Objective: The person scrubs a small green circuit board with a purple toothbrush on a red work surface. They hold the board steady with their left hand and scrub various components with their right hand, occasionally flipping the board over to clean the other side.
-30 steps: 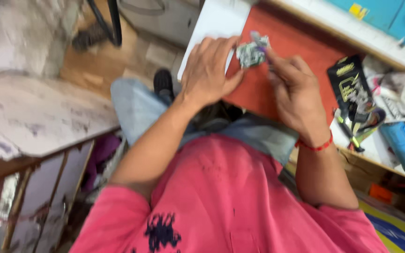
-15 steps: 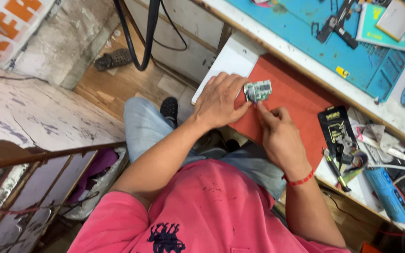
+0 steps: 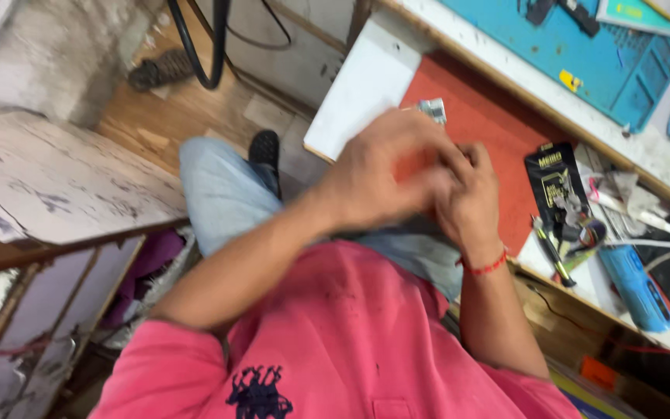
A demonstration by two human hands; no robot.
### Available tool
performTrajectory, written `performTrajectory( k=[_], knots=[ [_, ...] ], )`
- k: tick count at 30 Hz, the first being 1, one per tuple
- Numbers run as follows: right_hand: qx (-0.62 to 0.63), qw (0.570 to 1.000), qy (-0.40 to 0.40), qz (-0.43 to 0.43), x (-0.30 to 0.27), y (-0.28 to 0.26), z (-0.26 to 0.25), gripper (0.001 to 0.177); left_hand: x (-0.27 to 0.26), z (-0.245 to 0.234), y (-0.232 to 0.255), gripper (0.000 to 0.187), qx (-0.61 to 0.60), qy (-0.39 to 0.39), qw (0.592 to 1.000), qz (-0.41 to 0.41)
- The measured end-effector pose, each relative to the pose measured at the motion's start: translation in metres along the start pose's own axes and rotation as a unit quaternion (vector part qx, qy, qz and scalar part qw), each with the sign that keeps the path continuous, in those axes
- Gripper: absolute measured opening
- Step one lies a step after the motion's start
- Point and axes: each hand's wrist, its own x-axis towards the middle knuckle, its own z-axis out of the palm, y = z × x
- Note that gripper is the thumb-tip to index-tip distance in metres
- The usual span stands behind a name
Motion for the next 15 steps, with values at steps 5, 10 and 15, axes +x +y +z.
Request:
performTrajectory(
  k=[5, 10, 15],
  knots=[
    [0.018, 0.999, -0.004, 0.033, -0.012, 0.005, 0.003, 0.04, -0.022, 0.011, 0.099, 0.023, -0.245, -0.167, 0.954, 0.035],
    [0.017, 0.999, -0.002, 0.04, -0.012, 0.005, -0.012, 0.043, -0.006, 0.034, 0.116, 0.023, -0.296, -0.181, 0.937, 0.031],
    [0.029, 0.999, 0.004, 0.018, -0.015, 0.011, 0.006, 0.041, -0.005, 0.022, 0.08, 0.025, -0.22, -0.136, 0.966, 0.001]
  ],
)
